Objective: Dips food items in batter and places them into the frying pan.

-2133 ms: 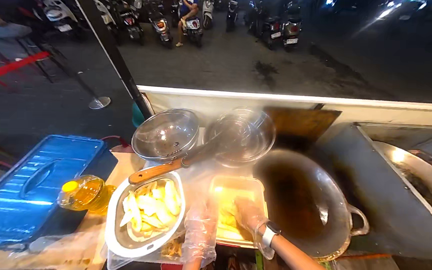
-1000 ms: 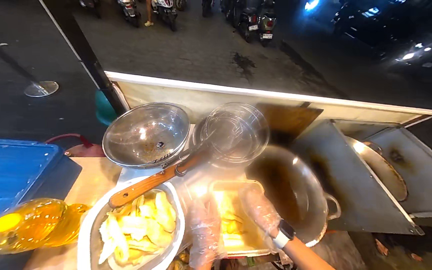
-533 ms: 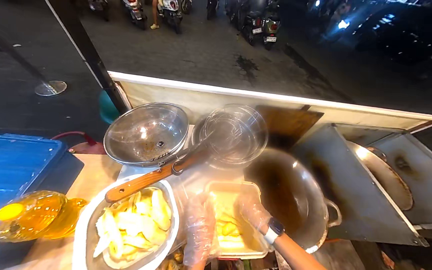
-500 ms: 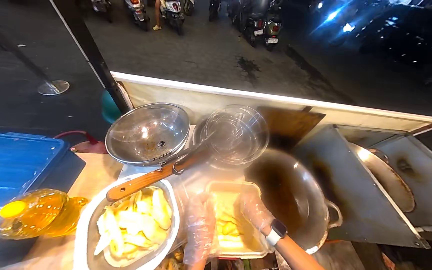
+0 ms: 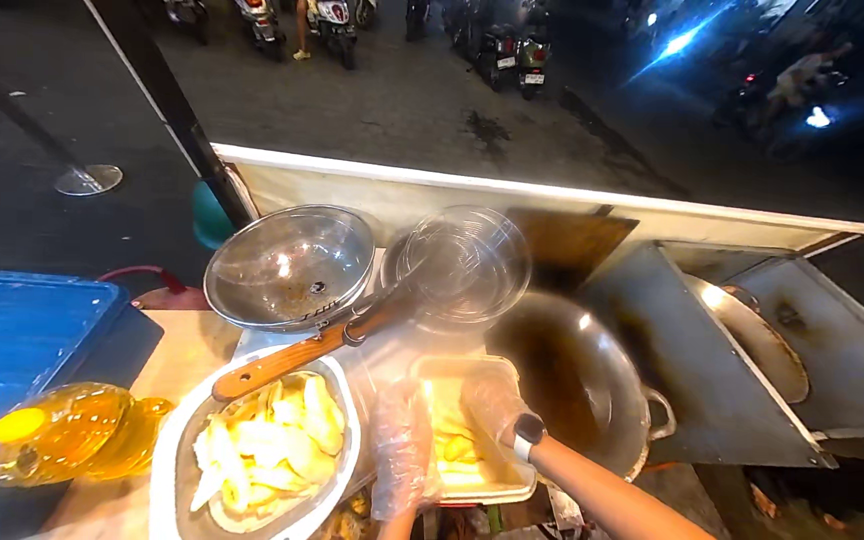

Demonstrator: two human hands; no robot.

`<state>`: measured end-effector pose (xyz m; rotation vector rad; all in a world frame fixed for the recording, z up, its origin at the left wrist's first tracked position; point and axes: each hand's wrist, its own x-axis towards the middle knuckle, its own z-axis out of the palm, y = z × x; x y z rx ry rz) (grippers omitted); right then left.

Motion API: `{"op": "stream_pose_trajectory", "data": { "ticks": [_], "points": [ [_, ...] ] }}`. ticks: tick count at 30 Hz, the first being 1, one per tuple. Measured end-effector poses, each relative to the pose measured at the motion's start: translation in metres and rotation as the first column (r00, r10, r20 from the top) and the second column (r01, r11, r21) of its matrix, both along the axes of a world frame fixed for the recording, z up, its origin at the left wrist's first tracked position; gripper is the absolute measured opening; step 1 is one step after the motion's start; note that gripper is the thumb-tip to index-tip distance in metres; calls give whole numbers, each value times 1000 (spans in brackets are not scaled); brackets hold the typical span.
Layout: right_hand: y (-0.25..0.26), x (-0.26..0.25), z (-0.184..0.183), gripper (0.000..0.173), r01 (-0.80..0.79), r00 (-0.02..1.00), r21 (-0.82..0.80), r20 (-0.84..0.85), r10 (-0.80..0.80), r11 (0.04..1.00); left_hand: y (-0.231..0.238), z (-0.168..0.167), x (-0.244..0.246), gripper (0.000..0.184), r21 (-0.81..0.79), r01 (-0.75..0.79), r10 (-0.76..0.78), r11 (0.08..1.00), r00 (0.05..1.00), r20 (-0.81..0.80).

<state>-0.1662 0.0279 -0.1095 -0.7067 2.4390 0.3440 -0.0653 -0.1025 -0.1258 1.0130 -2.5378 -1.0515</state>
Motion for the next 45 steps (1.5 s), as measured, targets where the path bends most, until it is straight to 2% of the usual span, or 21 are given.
{"op": "stream_pose_trajectory", "data": {
  "ticks": [2,5,9,11,16,17,19,20,21,23,25,26,28,30,32,34,36,38,41,43,45],
  "points": [
    [1,0,5,26,40,999,-36,-6,-40,999,0,0,0,23,5,-2,2,1000,1000,10],
    [9,-3,14,30,109,994,-174,0,-110,979,-1,-2,-3,24,4,1,-1,1000,1000,-6],
    [19,-3,48,34,235,971,-362,47,-234,902,-2,-3,-4,25,23,-4,4,1000,1000,10],
    [24,-1,52,32,231,970,-446,42,-238,865,-2,-1,-5,25,39,6,-8,999,999,39],
    [28,13,33,32,184,982,-402,114,-150,897,1,-3,-3,23,25,3,-2,1000,1000,-24],
    [30,14,32,32,203,978,-419,130,-163,885,1,-2,-3,23,23,-4,5,1000,999,-34],
    [38,9,45,35,345,936,-459,233,-264,819,2,2,-3,24,36,-11,12,999,1000,-18],
    [46,4,52,41,438,897,-486,294,-331,756,3,5,-2,24,43,-13,14,999,1000,-5],
    [57,0,56,43,530,848,-541,351,-397,654,4,7,-2,24,47,-15,14,999,1000,10],
    [84,-7,51,38,678,721,-640,482,-498,361,5,7,0,23,26,-13,13,1000,1000,10],
    [109,-15,47,31,731,595,-679,592,-543,61,6,3,0,24,1,-17,17,1000,1000,-20],
    [123,-20,44,30,730,553,-683,620,-556,-36,7,4,1,24,2,-19,19,1000,999,-27],
    [151,-33,25,27,711,488,-687,636,-598,-151,8,3,2,25,-3,-21,21,1000,999,-27],
    [178,-47,-14,24,697,429,-690,617,-660,-193,8,2,4,27,-4,-18,18,1000,999,-32],
    [199,-63,-60,28,750,364,-654,535,-763,-101,7,0,4,26,1,-26,26,1000,998,-50],
    [213,-77,-106,32,841,337,-534,393,-855,87,8,1,6,26,-6,-32,31,999,999,-40],
    [221,-88,-146,34,873,380,-421,274,-883,245,10,4,5,26,-26,-40,40,999,999,-10],
    [225,-90,-172,31,865,429,-387,242,-871,318,10,6,4,26,-29,-50,50,998,999,-7],
    [223,-94,-181,36,818,561,-232,123,-818,526,8,2,4,26,-34,-68,68,997,998,6],
    [222,-97,-171,33,793,569,-255,-12,-822,553,6,-1,2,26,-25,-70,71,997,997,14],
    [218,-97,-146,29,740,557,-382,-113,-823,554,5,-3,3,26,-14,-67,67,998,998,-3]
  ]
}}
